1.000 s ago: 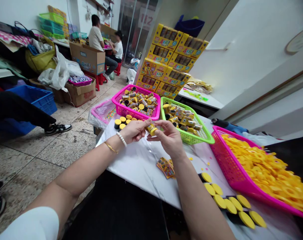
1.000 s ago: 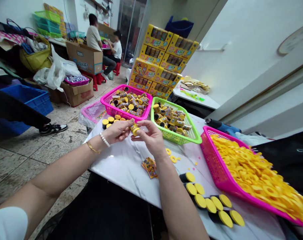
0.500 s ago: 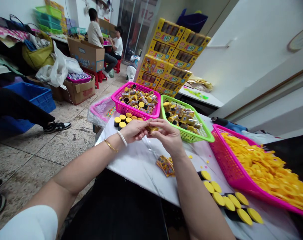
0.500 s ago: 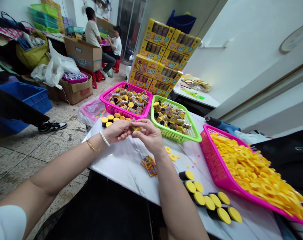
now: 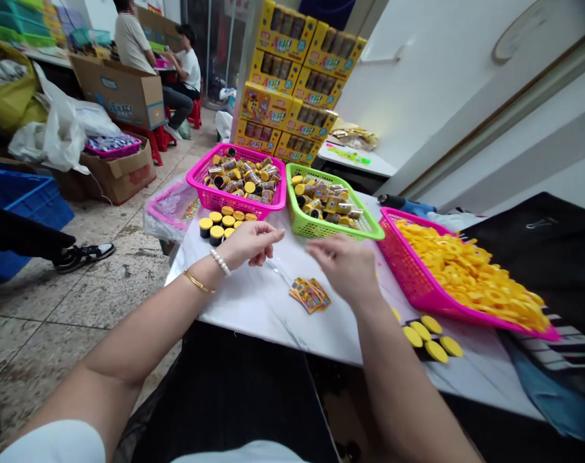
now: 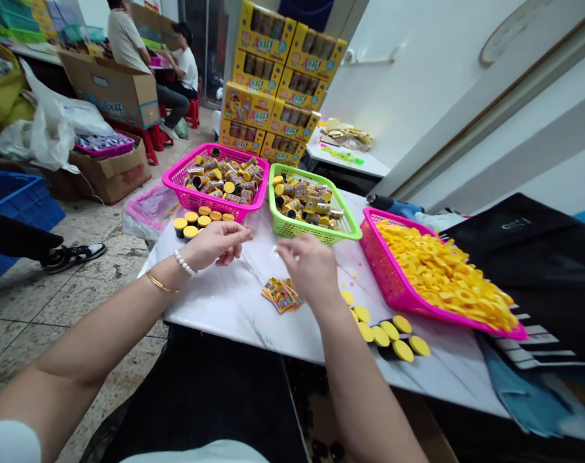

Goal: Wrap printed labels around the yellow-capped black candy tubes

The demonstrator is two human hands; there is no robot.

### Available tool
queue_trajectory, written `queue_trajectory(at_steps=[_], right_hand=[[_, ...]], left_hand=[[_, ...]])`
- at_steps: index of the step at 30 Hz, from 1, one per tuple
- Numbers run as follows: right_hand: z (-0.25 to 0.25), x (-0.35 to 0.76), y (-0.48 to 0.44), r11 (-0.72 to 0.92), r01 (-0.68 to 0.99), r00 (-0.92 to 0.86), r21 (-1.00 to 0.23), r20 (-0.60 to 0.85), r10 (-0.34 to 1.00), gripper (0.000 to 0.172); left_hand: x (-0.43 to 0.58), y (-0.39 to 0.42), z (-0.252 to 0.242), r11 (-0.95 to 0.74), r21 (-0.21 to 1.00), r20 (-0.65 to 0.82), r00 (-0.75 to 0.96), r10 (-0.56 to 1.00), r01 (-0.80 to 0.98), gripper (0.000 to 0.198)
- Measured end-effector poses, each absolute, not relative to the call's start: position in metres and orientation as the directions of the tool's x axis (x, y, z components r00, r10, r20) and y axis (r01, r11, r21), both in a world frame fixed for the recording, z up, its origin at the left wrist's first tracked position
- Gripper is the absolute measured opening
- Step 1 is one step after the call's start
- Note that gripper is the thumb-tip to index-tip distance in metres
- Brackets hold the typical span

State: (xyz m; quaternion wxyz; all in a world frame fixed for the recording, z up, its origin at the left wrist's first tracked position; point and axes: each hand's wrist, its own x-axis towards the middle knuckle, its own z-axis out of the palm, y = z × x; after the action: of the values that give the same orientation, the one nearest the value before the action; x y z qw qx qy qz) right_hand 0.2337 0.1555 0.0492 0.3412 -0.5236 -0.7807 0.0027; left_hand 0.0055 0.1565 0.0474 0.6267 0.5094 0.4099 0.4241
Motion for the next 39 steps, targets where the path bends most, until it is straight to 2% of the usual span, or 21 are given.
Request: queue_trajectory(at_steps=[2, 4, 6, 13, 18, 20, 23, 26, 28, 30, 33, 36, 39], right_hand=[[0.023, 0.243, 0.121, 0.406, 0.841, -0.225, -0.357, 0.452, 0.863, 0.011], [0.001, 0.252, 0.101, 0.370, 0.832, -0.207, -0.413, 0.388, 0.898, 0.015], [-0.010, 0.256, 0.094, 0.380, 0.804, -0.208, -0.458, 0.382, 0.900, 0.017], [-0.001, 0.250, 0.111, 0.463, 0.776, -0.242, -0.429, 0.476, 0.846, 0.019], [0.026, 0.216, 0.138, 0.554, 0.709, -0.172, -0.436, 0.655, 0.735, 0.015], [0.038, 0.193, 0.150, 0.621, 0.635, -0.210, -0.459, 0.671, 0.711, 0.014], [0.047, 0.168, 0.165, 0.616, 0.513, -0.221, -0.599, 0.601, 0.768, 0.005], [0.045, 0.162, 0.176, 0.418, 0.302, -0.200, -0.857, 0.372, 0.907, 0.027], [0.040, 0.166, 0.180, 0.254, 0.181, -0.281, -0.950, 0.198, 0.939, 0.034], [0.035, 0.172, 0.180, 0.147, 0.125, -0.342, -0.981, 0.097, 0.935, 0.036], [0.031, 0.174, 0.176, 0.102, 0.116, -0.316, -0.988, 0.061, 0.947, 0.040], [0.033, 0.172, 0.172, 0.170, 0.168, -0.215, -0.971, 0.132, 0.968, 0.043], [0.035, 0.171, 0.170, 0.231, 0.212, -0.083, -0.950, 0.218, 0.972, 0.045]], left_hand=[[0.007, 0.156, 0.045, 0.108, 0.992, -0.079, 0.325, 0.942, -0.071, 0.028], [0.009, 0.156, 0.043, 0.107, 0.993, -0.084, 0.338, 0.937, -0.049, 0.026], [0.011, 0.156, 0.042, 0.114, 0.993, -0.095, 0.344, 0.934, -0.035, 0.025], [0.013, 0.156, 0.039, 0.110, 0.993, -0.092, 0.320, 0.943, -0.040, 0.027], [0.013, 0.157, 0.033, 0.021, 0.993, 0.020, 0.330, 0.944, -0.118, 0.049], [0.012, 0.158, 0.033, -0.034, 0.988, 0.081, 0.325, 0.942, -0.149, 0.053], [0.009, 0.161, 0.035, -0.101, 0.981, 0.138, 0.228, 0.964, -0.168, 0.049], [0.005, 0.165, 0.036, -0.116, 0.984, 0.136, 0.157, 0.978, -0.132, 0.043], [0.005, 0.168, 0.033, -0.107, 0.988, 0.121, 0.136, 0.983, -0.108, 0.041], [0.006, 0.170, 0.029, -0.091, 0.993, 0.099, 0.114, 0.989, -0.073, 0.041], [0.007, 0.173, 0.024, -0.096, 0.995, 0.094, 0.081, 0.992, 0.028, 0.045], [0.007, 0.173, 0.024, -0.142, 0.985, 0.148, -0.060, 0.987, 0.096, 0.046], [0.007, 0.169, 0.028, -0.230, 0.972, 0.236, -0.180, 0.955, 0.051, 0.051]])
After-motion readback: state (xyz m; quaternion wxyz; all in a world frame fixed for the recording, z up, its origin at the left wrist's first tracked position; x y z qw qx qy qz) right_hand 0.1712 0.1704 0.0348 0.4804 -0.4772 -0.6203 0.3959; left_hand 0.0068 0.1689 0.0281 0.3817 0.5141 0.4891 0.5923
